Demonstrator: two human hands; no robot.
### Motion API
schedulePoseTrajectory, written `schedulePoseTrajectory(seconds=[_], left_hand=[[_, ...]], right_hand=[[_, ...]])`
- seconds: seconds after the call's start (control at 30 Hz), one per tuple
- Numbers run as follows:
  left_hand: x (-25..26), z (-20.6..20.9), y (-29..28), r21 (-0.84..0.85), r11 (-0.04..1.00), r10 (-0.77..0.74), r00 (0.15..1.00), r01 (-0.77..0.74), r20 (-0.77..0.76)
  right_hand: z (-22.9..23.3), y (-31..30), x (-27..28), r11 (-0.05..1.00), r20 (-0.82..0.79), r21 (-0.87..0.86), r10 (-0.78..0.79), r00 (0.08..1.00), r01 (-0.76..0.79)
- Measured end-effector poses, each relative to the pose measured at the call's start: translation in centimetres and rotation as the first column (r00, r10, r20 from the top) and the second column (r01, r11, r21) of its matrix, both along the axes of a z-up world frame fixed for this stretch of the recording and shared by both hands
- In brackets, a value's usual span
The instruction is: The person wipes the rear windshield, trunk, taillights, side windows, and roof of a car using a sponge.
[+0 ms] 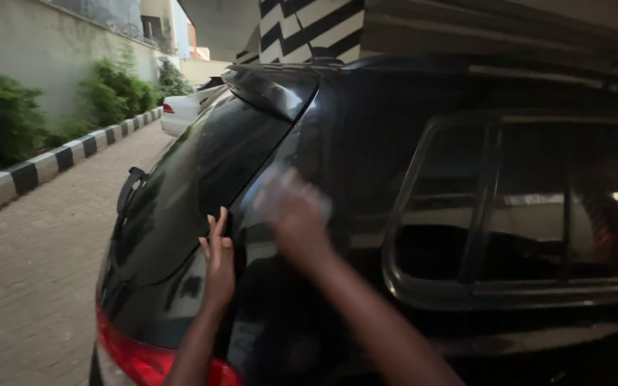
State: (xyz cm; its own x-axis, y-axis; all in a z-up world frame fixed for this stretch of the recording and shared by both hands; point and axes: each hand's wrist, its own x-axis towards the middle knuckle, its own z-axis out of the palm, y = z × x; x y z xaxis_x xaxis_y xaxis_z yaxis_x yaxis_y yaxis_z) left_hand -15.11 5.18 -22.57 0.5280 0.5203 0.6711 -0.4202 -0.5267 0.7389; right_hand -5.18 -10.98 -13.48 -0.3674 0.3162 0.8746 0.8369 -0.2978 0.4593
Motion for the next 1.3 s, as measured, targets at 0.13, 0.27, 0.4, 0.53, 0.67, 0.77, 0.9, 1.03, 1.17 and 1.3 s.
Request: schedulePoseTrajectory(seconds=[0.13,0.27,0.4,0.53,0.67,0.77,0.9,1.03,1.17,1.3], left_hand=[[0.0,-0.9,0.3,0.081,0.991,0.102,0.989,-0.111,0.109],[-1.9,-2.9,1.6,0.128,0.959,0.247,0.968,-0.252,0.051],[-2.3,-4.7,3.1,0.292,0.930,0.213,0.975,-0.223,0.065],[-1.8,-5.6,3.2,0.329,0.918,0.194,0.974,-0.221,0.113],[-1.3,-5.4,2.4,0.313,0.920,0.213,0.971,-0.237,0.108],[-1.7,-5.1,2.0,0.298,0.925,0.222,0.971,-0.238,0.087],[-1.5,-5.6,0.2,0.325,0.916,0.206,0.971,-0.235,0.121],[-0.5,-7.9,-4.5,0.380,0.889,0.233,0.967,-0.256,0.105],[0.1,-10.8,-8.8,0.524,0.829,0.194,0.979,-0.196,0.059],[1.4,-12.6,-10.0,0.549,0.815,0.224,0.975,-0.184,-0.006]], right_hand=[[-11.9,-1.4,-6.1,0.833,-0.145,-0.552,-0.061,0.988,-0.029],[-17.1,-5.9,-6.8,0.810,-0.246,-0.571,-0.015,0.969,-0.133],[-14.7,-9.3,-1.9,0.858,-0.087,-0.488,-0.230,0.969,0.160],[-8.8,-9.6,2.4,0.936,-0.275,-0.081,-0.351,0.895,0.342],[-8.3,-4.4,0.5,0.834,-0.499,0.201,-0.365,0.786,0.515],[-11.7,-1.1,-4.1,0.909,-0.486,0.080,-0.322,0.812,0.408],[-16.6,-0.4,-8.8,0.957,-0.582,-0.203,-0.289,0.760,0.208],[-19.5,-4.1,-8.6,0.940,-0.545,-0.275,-0.326,0.772,0.203],[-21.9,-8.6,-6.4,0.919,-0.545,-0.230,-0.393,0.741,0.319],[-22.9,-13.9,-3.0,0.873,-0.598,-0.165,-0.458,0.658,0.459]])
